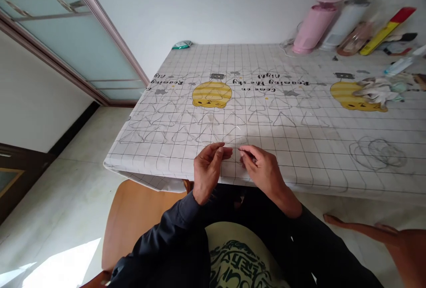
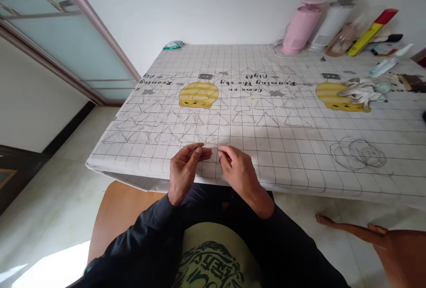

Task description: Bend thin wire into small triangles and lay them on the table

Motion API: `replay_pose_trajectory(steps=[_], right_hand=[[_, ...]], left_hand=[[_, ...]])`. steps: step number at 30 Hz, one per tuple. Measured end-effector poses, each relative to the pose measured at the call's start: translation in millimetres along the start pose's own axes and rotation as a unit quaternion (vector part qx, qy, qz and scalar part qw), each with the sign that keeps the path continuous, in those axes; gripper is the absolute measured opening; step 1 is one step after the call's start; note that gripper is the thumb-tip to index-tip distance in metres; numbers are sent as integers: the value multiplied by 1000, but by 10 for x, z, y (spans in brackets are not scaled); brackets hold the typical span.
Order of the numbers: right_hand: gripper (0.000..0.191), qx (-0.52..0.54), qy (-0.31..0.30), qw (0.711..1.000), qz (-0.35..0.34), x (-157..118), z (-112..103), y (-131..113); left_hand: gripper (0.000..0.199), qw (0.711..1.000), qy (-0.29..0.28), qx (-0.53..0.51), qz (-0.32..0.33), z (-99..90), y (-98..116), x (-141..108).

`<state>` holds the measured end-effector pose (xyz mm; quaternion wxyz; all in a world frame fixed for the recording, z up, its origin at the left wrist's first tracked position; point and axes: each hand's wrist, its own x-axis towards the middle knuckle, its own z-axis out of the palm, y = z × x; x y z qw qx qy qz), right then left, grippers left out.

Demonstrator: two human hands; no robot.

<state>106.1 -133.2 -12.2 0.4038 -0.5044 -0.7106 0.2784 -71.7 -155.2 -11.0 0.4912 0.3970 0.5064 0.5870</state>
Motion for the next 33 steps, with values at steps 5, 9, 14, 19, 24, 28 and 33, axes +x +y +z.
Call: replay_pose_trajectory(steps=[5,9,14,19,24,28,33], right_hand=[[24,-43,11,998,-52,6,-48,40],[27,-111,48,989,-85,-3,-11,58],[25,-151,44,985,-77,-44,50,119],[25,-151,49,984,-84,-63,78,148],[22,-170,71,978,-102,-80,79,158],[18,-171,87,972,-133,-81,48,187],[16,-159,90,971,-154,-86,-1,212]], left_hand=[[41,998,-41,-17,-52,-55,-5,21],[39,989,-84,-58,-105,-14,17,24],[36,984,-102,-55,-133,15,12,40],[42,987,-71,-37,-140,47,-60,39],[44,987,-44,-33,-153,70,-83,45],[35,985,-80,-16,-151,44,-11,69],[36,988,-107,-7,-108,-16,57,64]])
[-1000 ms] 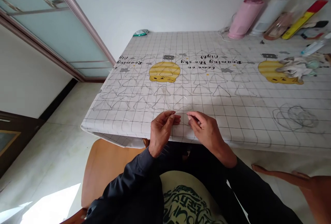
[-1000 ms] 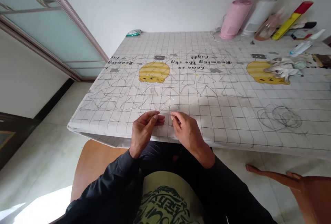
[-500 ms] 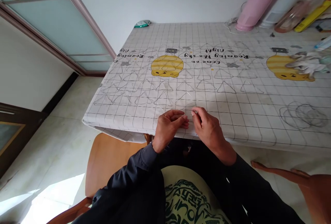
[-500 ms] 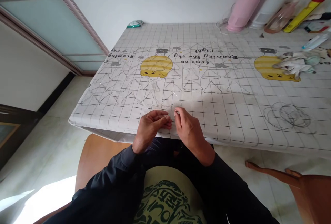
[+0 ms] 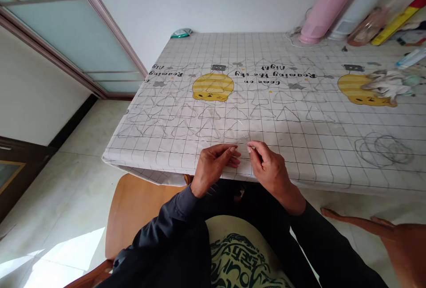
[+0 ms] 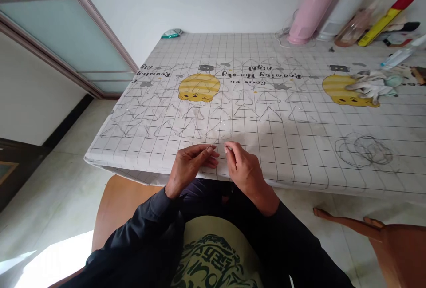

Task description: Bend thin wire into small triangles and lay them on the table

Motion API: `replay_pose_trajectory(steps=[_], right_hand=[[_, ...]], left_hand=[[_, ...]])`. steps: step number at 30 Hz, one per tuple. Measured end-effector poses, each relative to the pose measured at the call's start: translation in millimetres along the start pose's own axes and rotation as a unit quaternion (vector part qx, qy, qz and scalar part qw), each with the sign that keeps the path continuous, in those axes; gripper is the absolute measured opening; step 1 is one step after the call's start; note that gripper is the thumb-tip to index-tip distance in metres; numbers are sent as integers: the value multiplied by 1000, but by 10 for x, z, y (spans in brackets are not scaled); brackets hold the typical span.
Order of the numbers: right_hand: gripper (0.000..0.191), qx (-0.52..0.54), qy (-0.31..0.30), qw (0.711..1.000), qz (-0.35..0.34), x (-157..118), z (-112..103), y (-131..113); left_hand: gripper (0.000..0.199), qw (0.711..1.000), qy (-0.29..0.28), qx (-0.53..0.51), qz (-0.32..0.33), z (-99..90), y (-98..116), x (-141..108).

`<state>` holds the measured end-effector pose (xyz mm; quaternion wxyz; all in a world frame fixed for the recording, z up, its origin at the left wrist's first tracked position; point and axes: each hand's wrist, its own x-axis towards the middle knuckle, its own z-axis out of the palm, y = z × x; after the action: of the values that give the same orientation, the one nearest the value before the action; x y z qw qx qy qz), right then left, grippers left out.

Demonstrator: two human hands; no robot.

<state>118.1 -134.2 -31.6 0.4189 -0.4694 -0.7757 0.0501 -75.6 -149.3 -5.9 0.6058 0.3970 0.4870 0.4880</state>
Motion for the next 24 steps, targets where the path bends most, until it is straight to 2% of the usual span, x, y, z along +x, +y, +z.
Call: replay_pose_trajectory(steps=[6,8,14,19,24], right_hand=[[18,5,16,1000,-16,-44,-99,-2],[18,1,18,1000,-11,-49,-130,-3],[14,18,4,1000,-1,-24,-183,34],[15,16,0,1000,15,-54,-194,33],[17,-5,-19,1000,21,-82,-261,142]], left_hand=[[46,991,-39,-93,-87,-45,-36,-111],[46,988,-43,-111,-99,-47,-62,-151],[45,995,-41,-71,-62,-45,-113,-178],[45,998,-27,-27,-43,-41,-73,-149],[45,999,4,37,16,-44,-21,-139]])
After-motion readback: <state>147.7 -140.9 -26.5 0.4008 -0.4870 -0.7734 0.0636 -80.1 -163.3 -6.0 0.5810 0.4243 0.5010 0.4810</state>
